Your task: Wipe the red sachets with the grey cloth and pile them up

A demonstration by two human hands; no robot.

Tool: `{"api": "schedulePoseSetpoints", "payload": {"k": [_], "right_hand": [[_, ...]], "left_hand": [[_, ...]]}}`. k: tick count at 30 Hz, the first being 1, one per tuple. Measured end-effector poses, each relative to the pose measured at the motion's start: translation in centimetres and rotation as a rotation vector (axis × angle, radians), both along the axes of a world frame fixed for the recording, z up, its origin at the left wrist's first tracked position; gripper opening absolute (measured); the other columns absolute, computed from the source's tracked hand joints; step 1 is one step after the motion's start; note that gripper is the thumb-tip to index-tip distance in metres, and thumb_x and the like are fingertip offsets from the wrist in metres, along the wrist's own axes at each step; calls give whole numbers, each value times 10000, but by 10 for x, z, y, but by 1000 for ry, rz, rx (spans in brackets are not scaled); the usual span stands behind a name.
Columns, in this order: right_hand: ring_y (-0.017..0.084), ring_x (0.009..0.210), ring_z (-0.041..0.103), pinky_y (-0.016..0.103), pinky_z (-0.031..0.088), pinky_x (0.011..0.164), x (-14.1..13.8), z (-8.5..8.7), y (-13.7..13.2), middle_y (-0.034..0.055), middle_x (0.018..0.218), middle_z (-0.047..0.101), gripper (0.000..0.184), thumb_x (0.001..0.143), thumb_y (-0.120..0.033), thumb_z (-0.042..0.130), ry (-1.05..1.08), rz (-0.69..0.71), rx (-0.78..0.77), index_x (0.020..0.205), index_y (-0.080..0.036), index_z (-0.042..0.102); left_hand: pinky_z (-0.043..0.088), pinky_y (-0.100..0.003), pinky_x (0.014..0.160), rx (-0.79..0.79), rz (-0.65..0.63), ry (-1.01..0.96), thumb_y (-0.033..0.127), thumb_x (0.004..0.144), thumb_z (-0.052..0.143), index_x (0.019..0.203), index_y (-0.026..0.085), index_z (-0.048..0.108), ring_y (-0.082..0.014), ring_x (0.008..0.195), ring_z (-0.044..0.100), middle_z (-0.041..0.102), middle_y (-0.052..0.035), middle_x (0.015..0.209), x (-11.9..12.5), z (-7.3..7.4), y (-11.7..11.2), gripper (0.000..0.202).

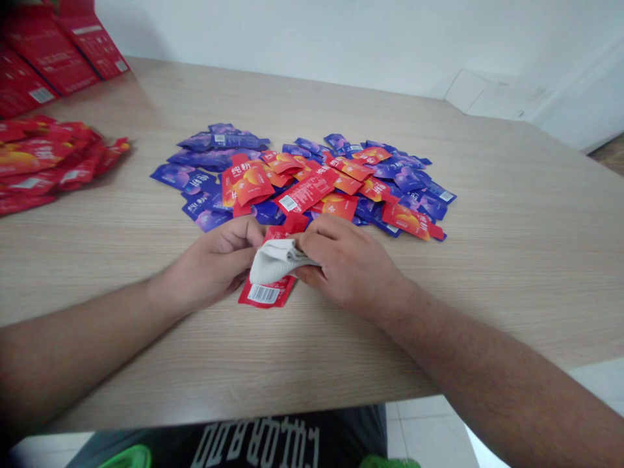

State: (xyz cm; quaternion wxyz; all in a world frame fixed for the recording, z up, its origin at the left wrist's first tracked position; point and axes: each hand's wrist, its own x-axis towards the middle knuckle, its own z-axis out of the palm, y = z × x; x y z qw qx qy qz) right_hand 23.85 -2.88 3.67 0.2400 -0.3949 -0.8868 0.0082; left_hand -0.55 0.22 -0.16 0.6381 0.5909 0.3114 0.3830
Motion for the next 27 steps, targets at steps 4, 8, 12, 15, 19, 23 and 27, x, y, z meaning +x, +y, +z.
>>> {"api": "schedulePoseSetpoints", "payload": {"k": [4, 8, 12, 15, 19, 23, 27], "right_hand": [[224, 835, 587, 347, 466, 736, 3, 0, 4, 53, 890, 624, 287, 994, -424, 693, 70, -121, 89, 842, -220, 560], [213, 820, 576, 339, 450, 715, 3, 1, 6, 57, 924, 630, 257, 1008, -413, 670, 28, -69, 40, 869, -218, 576], [221, 821, 578, 341, 444, 717, 6, -1, 11, 43, 863, 624, 306, 990, -442, 690, 76, -154, 81, 823, -233, 543], [217, 805, 576, 338, 445, 708, 6, -2, 11, 36, 842, 611, 322, 980, -447, 704, 91, -153, 72, 814, -233, 529], [224, 873, 607, 339, 478, 743, 1, -1, 3, 67, 958, 647, 203, 1006, -376, 674, 20, 12, -31, 916, -214, 592], [232, 868, 611, 351, 481, 741, -2, 1, -3, 82, 964, 649, 213, 1000, -388, 690, 15, -57, 3, 932, -198, 620], [232, 888, 627, 350, 494, 748, -9, 1, -11, 85, 990, 674, 104, 989, -288, 674, -51, 76, -32, 981, -185, 678]], "left_hand": [[402, -252, 583, 9, -21, -20, 234, 886, 753, 835, 198, 549, -107, 606, 531, 635, 22, 743, -1, -2, 1, 214], [406, -253, 601, 38, -48, 4, 222, 896, 739, 825, 195, 537, -110, 634, 543, 639, 13, 765, -2, -3, 2, 216], [401, -253, 588, 29, -27, 4, 242, 890, 747, 841, 199, 545, -113, 620, 538, 633, 16, 756, -2, -4, 3, 212], [411, -255, 585, 10, -13, -10, 242, 872, 759, 834, 199, 549, -118, 624, 550, 633, 14, 754, -1, -5, 3, 218], [391, -252, 546, -27, 25, 7, 211, 840, 767, 816, 201, 557, -119, 596, 542, 630, 15, 735, 0, -2, 2, 211], [397, -254, 536, -40, 32, -5, 215, 833, 773, 821, 203, 569, -117, 584, 541, 631, 18, 729, 1, 0, 1, 205], [405, -250, 535, -42, 51, 10, 210, 834, 768, 808, 199, 567, -114, 583, 539, 625, 18, 719, 0, 0, 1, 202]]}}
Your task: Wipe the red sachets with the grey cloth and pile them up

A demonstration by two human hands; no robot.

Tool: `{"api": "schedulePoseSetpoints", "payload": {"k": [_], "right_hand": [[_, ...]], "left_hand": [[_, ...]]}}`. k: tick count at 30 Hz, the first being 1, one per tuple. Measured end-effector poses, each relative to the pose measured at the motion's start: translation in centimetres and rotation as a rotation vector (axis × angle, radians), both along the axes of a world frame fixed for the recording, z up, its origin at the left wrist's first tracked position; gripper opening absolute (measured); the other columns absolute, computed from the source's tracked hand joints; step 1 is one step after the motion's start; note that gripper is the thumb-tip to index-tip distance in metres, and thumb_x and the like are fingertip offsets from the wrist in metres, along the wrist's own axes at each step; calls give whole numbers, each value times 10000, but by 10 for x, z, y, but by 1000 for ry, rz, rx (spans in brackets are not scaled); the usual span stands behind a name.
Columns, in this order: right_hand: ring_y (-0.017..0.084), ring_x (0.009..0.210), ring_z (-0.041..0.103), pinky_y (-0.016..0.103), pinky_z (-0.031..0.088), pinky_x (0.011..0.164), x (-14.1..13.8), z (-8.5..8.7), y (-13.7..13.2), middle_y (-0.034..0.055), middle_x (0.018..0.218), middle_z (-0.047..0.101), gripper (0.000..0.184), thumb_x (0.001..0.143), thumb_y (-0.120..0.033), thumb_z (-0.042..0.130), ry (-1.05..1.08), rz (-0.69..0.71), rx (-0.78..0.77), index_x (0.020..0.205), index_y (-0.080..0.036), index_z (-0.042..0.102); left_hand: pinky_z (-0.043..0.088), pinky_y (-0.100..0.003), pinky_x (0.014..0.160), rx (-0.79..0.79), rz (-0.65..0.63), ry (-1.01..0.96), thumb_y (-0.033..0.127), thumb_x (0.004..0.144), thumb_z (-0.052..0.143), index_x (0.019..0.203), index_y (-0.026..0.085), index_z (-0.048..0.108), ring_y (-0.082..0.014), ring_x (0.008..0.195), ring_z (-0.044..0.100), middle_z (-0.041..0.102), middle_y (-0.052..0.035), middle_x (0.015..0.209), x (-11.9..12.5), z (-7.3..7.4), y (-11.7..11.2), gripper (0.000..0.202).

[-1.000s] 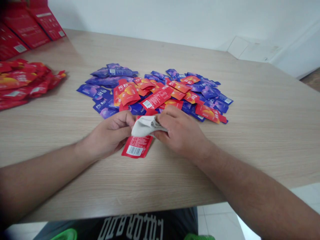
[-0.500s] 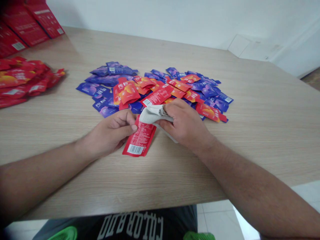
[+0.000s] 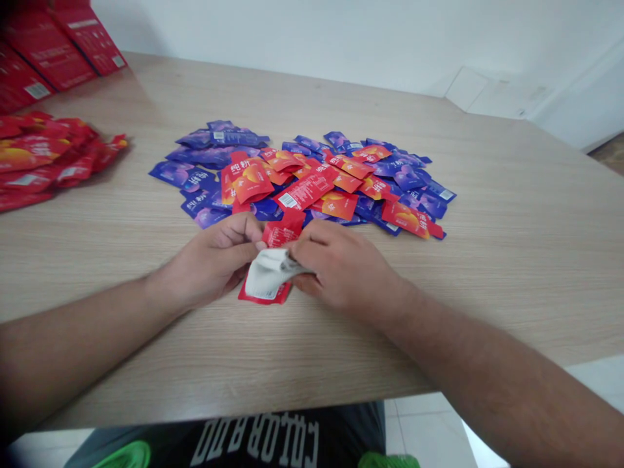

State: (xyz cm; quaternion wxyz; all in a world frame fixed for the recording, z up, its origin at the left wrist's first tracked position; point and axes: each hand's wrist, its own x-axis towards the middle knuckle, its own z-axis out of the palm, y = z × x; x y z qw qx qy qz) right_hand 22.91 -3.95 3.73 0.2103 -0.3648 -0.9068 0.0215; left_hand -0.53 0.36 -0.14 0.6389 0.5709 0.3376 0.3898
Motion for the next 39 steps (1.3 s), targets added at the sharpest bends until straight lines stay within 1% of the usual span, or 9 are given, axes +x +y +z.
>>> {"api": "schedulePoseSetpoints", "payload": {"k": [3, 8, 11, 14, 19, 25, 30, 36, 39], "right_hand": [[235, 920, 642, 360, 509, 782, -5, -1, -7, 79, 1019, 699, 115, 1002, -233, 633, -70, 95, -7, 1071, -193, 715], [255, 979, 651, 384, 531, 838, -7, -1, -11, 115, 1088, 718, 174, 981, -268, 676, -22, -33, 71, 1120, -166, 703], [245, 970, 650, 385, 533, 849, -13, -1, -16, 94, 1074, 732, 148, 1012, -217, 616, -70, 74, 55, 1113, -189, 721], [231, 920, 643, 381, 530, 825, -18, -1, -21, 77, 1041, 740, 196, 1044, -183, 550, -124, 159, 62, 1095, -201, 739], [246, 947, 632, 394, 532, 842, -14, 0, -19, 104, 1050, 718, 182, 1019, -221, 612, -47, 15, 77, 1138, -164, 738], [238, 902, 626, 383, 518, 787, -19, -2, -22, 71, 1012, 720, 199, 1039, -192, 559, -122, 162, 43, 1106, -190, 747], [258, 953, 621, 397, 518, 839, -17, -3, -21, 93, 1032, 706, 187, 1009, -223, 630, -54, 40, 51, 1139, -151, 743], [243, 893, 626, 380, 511, 781, -19, -3, -23, 70, 996, 711, 176, 1021, -194, 593, -117, 126, 28, 1088, -183, 755], [255, 933, 625, 392, 516, 832, -17, -3, -21, 95, 1027, 708, 186, 1021, -229, 618, -58, 51, 67, 1128, -151, 749]], "left_hand": [[421, -247, 551, 21, 9, 4, 210, 828, 771, 793, 193, 567, -117, 608, 550, 629, 11, 735, 0, 0, 0, 208], [411, -244, 549, 21, 32, -2, 220, 831, 765, 800, 192, 584, -117, 606, 538, 624, 11, 732, 1, 0, 0, 186], [402, -243, 547, 36, 36, 13, 209, 829, 763, 777, 190, 575, -113, 604, 524, 617, 16, 722, 1, 2, -1, 195], [412, -245, 563, 43, 49, 5, 205, 839, 749, 775, 189, 571, -112, 619, 529, 629, 15, 739, 2, 3, -2, 189], [402, -250, 551, 6, 67, 23, 213, 844, 742, 812, 196, 576, -113, 592, 528, 625, 22, 719, 2, 3, -3, 170], [423, -254, 565, 16, 74, 6, 210, 842, 754, 790, 191, 581, -114, 615, 546, 645, 11, 742, 2, 2, -1, 182], [407, -255, 546, -15, 109, 14, 222, 844, 747, 810, 198, 580, -115, 583, 533, 627, 19, 701, 2, 2, -2, 172], [410, -256, 549, 9, 118, 28, 222, 826, 750, 791, 198, 578, -115, 586, 533, 621, 15, 705, 2, 1, -1, 178], [396, -259, 534, 1, 113, 39, 228, 831, 739, 800, 203, 572, -121, 572, 527, 617, 16, 691, 2, 0, 0, 171]]}}
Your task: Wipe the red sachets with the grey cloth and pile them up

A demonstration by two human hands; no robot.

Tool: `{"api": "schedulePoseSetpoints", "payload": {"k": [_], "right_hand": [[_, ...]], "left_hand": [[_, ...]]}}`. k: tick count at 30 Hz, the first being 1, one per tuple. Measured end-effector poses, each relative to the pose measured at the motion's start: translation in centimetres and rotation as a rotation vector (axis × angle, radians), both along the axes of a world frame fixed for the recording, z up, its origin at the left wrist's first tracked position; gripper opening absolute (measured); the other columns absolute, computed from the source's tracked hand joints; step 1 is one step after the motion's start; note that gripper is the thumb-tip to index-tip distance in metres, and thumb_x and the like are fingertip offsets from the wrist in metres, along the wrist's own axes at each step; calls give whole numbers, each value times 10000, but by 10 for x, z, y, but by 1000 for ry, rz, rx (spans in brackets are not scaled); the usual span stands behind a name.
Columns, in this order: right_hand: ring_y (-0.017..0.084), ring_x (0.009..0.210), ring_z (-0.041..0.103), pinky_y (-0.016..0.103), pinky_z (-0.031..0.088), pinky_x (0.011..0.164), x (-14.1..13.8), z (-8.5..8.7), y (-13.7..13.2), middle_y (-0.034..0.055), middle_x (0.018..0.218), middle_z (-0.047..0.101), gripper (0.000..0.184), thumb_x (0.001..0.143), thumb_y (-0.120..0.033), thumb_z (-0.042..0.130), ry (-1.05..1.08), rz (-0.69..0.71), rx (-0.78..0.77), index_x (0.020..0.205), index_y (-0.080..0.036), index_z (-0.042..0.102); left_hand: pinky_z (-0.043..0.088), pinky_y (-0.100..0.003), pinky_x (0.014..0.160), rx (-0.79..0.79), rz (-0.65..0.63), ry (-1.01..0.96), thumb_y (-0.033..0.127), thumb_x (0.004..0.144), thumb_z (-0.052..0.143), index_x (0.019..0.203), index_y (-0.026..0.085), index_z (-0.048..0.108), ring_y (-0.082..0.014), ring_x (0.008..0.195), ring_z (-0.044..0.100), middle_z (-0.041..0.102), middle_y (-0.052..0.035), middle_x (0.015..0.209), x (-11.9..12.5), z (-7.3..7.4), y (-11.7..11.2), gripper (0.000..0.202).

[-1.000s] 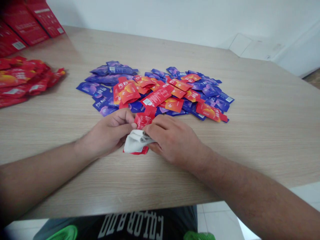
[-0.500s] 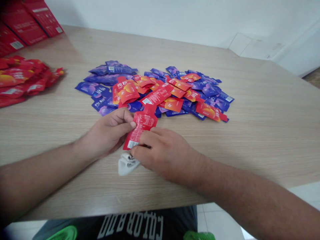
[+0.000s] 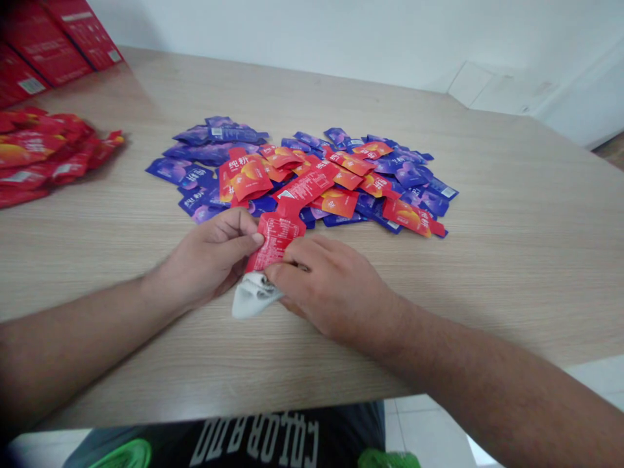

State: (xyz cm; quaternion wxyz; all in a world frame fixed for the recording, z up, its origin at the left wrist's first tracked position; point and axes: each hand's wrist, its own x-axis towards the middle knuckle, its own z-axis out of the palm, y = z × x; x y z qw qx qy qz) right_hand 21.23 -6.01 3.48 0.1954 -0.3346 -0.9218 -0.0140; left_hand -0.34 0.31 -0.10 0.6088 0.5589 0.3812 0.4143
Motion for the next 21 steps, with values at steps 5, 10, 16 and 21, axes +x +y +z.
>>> {"api": "schedulePoseSetpoints", "payload": {"k": [5, 10, 16, 21], "right_hand": [[249, 922, 616, 386, 508, 811, -1, 1, -2, 91, 1016, 705, 189, 1023, -228, 613, -13, 2, -5, 1136, -155, 746], [251, 913, 620, 394, 515, 811, -2, 2, -3, 91, 1011, 712, 195, 1034, -203, 576, -26, 21, 6, 1111, -158, 750], [247, 889, 617, 393, 514, 778, -5, 0, -4, 80, 990, 707, 198, 1037, -195, 571, -15, 23, 15, 1107, -165, 754], [252, 917, 619, 397, 517, 812, -3, 1, -1, 96, 1023, 703, 200, 1040, -228, 588, 6, -17, 21, 1139, -152, 744]], "left_hand": [[389, -255, 536, 34, 2, 47, 239, 841, 739, 801, 198, 584, -119, 586, 528, 621, 10, 710, -1, -1, 1, 165], [396, -251, 540, 39, -5, 41, 234, 840, 742, 801, 196, 585, -118, 592, 531, 623, 10, 714, -1, -1, 1, 167], [400, -247, 535, 40, -8, 45, 241, 847, 751, 797, 195, 591, -116, 583, 528, 622, 11, 704, -2, -1, 2, 174], [394, -242, 530, 15, -22, 15, 234, 848, 748, 806, 197, 591, -116, 576, 533, 629, 12, 702, -2, -2, 2, 167]]}}
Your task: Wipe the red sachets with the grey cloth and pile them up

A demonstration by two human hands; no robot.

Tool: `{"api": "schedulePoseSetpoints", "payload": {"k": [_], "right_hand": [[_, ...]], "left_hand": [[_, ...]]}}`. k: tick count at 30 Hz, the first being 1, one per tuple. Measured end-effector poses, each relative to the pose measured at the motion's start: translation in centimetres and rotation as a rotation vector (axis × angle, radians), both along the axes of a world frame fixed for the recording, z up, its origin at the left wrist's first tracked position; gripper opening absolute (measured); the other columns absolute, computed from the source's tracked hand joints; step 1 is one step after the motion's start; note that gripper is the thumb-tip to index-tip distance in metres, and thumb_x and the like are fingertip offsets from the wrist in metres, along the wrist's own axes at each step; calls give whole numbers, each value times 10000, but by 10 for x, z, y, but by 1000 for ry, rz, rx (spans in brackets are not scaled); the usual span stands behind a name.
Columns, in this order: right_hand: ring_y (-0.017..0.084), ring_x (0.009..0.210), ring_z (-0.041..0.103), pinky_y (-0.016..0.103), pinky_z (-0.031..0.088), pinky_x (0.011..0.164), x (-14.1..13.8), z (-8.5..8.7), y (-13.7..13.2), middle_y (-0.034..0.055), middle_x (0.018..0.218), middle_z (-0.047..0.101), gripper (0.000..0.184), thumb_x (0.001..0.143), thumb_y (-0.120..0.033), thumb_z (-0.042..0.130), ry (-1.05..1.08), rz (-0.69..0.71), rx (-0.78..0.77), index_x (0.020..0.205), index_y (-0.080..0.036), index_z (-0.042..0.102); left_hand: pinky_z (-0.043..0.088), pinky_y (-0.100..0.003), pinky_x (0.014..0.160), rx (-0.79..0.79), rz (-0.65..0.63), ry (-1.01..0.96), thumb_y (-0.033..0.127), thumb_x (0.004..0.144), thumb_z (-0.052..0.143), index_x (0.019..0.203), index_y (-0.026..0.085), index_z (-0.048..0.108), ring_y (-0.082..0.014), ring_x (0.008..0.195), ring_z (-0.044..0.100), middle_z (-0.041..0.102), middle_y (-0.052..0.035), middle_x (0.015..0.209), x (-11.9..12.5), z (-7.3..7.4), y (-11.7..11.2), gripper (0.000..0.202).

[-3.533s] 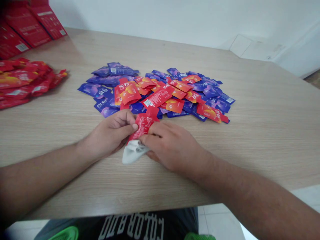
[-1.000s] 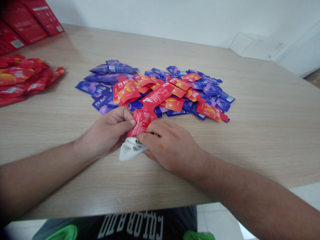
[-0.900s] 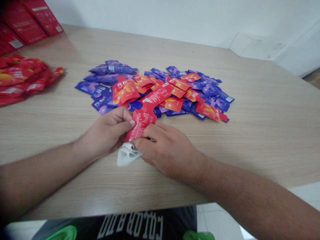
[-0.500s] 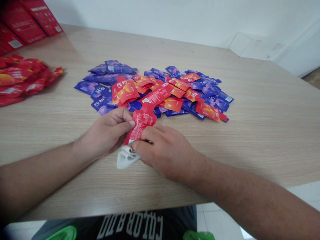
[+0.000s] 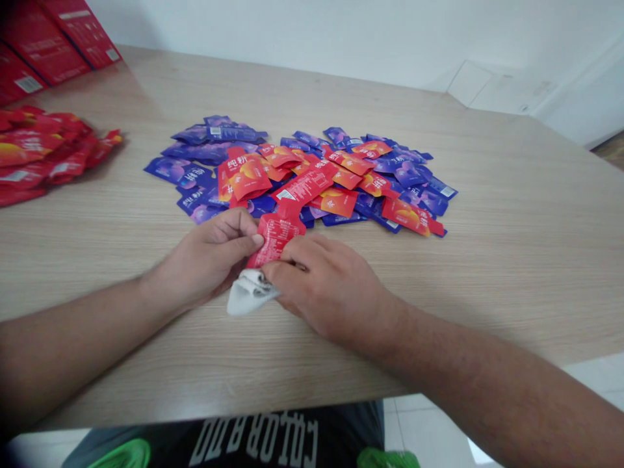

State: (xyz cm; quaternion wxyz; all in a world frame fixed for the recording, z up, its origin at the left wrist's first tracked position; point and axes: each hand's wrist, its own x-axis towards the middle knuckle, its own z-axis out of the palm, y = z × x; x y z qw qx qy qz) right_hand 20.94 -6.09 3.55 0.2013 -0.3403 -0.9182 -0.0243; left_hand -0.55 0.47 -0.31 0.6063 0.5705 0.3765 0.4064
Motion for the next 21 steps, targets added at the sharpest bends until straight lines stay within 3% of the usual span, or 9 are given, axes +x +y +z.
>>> {"api": "schedulePoseSetpoints", "payload": {"k": [2, 8, 13, 18, 21], "right_hand": [[256, 936, 617, 398, 520, 834, 1, 0, 1, 107, 1034, 698, 204, 1030, -253, 619, 27, -34, 2, 1149, -140, 739], [249, 920, 629, 391, 522, 810, 4, 0, 3, 88, 1021, 706, 163, 1031, -217, 587, -56, 71, -63, 1088, -174, 733], [242, 942, 622, 368, 514, 813, 18, -2, 18, 98, 1022, 682, 142, 992, -272, 679, 109, -54, -21, 1078, -160, 693], [227, 904, 616, 355, 500, 788, 15, -3, 17, 77, 1002, 683, 99, 999, -229, 642, 25, 81, -98, 1058, -183, 706], [232, 928, 623, 359, 503, 806, 16, -3, 17, 87, 1017, 685, 106, 1005, -249, 647, 47, 38, -78, 1060, -175, 700]], "left_hand": [[380, -239, 517, -21, 3, -4, 234, 850, 744, 809, 199, 590, -114, 559, 525, 623, 16, 688, 0, 1, -1, 163], [413, -237, 532, -47, 5, -34, 215, 831, 760, 794, 193, 595, -112, 570, 546, 627, 16, 692, 1, 4, -3, 170], [409, -225, 518, -161, 37, -135, 193, 810, 772, 810, 196, 567, -107, 540, 550, 619, 30, 653, 5, 9, -8, 205], [405, -213, 499, -235, 63, -181, 170, 820, 760, 802, 189, 556, -90, 512, 531, 609, 36, 640, 6, 13, -9, 206], [417, -221, 497, -246, 56, -206, 173, 808, 775, 803, 192, 559, -99, 515, 546, 615, 34, 639, 6, 14, -9, 217]]}}
